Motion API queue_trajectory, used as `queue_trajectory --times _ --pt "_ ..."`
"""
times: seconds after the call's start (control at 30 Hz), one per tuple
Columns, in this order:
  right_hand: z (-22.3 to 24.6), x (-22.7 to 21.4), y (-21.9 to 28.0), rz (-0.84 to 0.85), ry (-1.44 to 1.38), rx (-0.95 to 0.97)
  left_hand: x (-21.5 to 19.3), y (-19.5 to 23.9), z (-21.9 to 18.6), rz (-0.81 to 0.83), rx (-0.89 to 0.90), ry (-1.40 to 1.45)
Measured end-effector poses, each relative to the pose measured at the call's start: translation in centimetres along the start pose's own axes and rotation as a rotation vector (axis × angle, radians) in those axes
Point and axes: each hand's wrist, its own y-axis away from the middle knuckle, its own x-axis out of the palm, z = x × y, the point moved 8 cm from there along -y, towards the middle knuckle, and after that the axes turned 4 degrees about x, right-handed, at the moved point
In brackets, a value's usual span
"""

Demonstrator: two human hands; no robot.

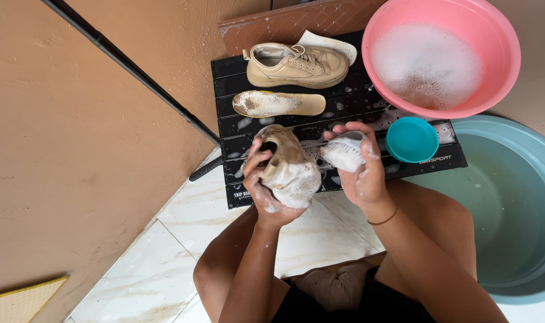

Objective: The person scrubs a beige shoe with a white brush and soapy water on a black folding stool. They then rinse the shoe using a blue cup to pour water over it.

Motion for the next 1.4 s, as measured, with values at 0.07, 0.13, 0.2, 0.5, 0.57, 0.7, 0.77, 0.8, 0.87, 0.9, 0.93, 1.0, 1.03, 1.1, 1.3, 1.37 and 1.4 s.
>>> queue_trajectory --times 0.07,0.13,0.2,0.5,0.57,0.7,0.77,0.8,0.87,0.9,0.93,1.0,1.03,1.1,1.3,1.37,1.4 --pt "0.4 0.6 0.5 0.006 0.103 -0.076 0.3 0.3 0.0 0.047 0.003 0.010" --pt "1.7 1.8 1.2 0.013 0.206 -0.153 0.8 0.7 0.0 0.095 0.008 0.021" --pt "4.8 5.5 3.0 0.178 0.561 -0.464 2.0 1.3 0.2 0.214 -0.020 0.033" --pt "0.5 -0.5 -0.4 -0.127 1.256 -0.434 2.5 0.1 -0.9 0.411 -0.092 -0.092" --pt "-1.5 -1.4 -0.5 -0.056 1.388 -0.457 2.9 0.6 -0.7 0.501 -0.088 -0.182" --pt "-1.9 1.2 0.7 0.099 1.656 -0.428 3.1 4.0 1.6 0.677 -0.136 -0.450" --pt "-0.1 2.0 1.0 0.121 1.718 -0.365 3.2 3.7 1.7 0.684 -0.150 -0.486" --pt "0.6 2.2 1.1 0.135 1.781 -0.298 3.2 3.6 1.8 0.695 -0.164 -0.515" --pt "3.9 2.8 1.3 0.107 1.759 -0.319 3.6 5.0 2.7 0.755 -0.186 -0.560" --pt "5.5 2.9 1.6 0.075 1.735 -0.325 3.7 6.0 3.3 0.825 -0.219 -0.603" --pt "6.1 1.0 1.5 0.084 1.736 -0.326 3.6 5.6 2.8 0.818 -0.222 -0.607" --pt "8.7 -2.8 1.4 -0.101 1.837 -0.469 3.7 5.0 2.2 0.877 -0.245 -0.579" --pt "9.4 -4.0 1.9 -0.100 1.836 -0.468 3.5 5.1 2.2 0.878 -0.246 -0.580" --pt "10.7 -6.7 2.6 -0.152 1.907 -0.406 3.5 5.6 2.6 0.943 -0.219 -0.651" --pt "9.0 -4.1 4.1 -0.132 1.682 -0.472 3.2 6.3 3.2 1.040 -0.237 -0.643" --pt "9.4 -5.5 3.8 -0.213 1.766 -0.479 3.2 6.2 2.8 1.013 -0.209 -0.643" --pt "9.7 -6.1 3.6 -0.292 1.848 -0.491 3.0 6.0 2.4 0.981 -0.179 -0.646"
